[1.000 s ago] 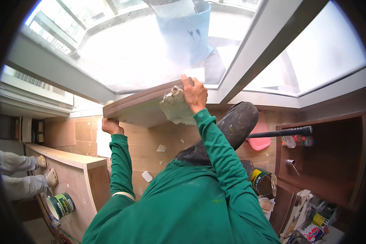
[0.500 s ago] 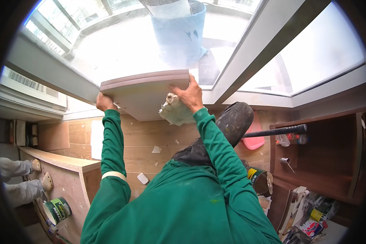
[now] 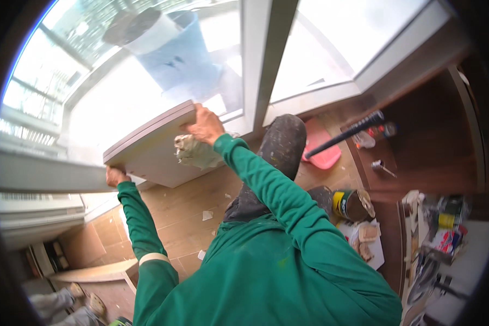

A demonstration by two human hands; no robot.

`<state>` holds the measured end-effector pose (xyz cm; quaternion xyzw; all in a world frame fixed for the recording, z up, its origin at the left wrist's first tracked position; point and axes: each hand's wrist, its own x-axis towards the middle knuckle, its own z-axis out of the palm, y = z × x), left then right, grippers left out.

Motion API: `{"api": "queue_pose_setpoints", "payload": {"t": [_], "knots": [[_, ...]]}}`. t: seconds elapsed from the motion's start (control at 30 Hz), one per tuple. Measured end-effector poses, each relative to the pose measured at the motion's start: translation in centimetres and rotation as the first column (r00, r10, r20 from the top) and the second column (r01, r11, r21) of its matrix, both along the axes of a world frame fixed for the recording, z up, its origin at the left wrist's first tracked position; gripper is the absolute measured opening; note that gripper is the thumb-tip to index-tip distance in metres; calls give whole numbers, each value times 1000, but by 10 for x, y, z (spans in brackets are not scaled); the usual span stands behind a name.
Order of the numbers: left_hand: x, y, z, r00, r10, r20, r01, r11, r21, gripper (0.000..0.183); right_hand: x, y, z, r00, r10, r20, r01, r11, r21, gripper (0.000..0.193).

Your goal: The person cleans a window sill and surrounding area using a brush and a dustpan, then handles a wooden board and other materials in a cluttered room. The person also uses a vacuum cleaner to clean the floor.

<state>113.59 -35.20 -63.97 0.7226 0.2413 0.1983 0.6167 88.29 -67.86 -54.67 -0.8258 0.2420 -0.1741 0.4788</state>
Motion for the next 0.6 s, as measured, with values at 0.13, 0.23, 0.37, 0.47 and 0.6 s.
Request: {"api": "queue_pose_setpoints", "payload": {"t": [0.13,0.23,0.37,0.47,0.6], "knots": [[-30,-3,26,984,-147,-101,88,891,-446,33,-21,-1,1,996,-85,-14,84,995,-48,73],[-87,20,51,969,-237,-65,190,890,-415,43,-58,-6,3,987,-119,112,114,992,53,70],[-200,36,124,944,-317,-89,307,945,-115,27,-155,-17,46,984,-84,155,24,936,352,47],[-257,30,162,765,-589,-262,616,788,26,21,-203,3,51,992,-7,129,-57,870,490,43],[-298,-35,171,375,-851,-367,917,399,12,17,-200,57,57,962,271,-24,-244,898,367,52]]}}
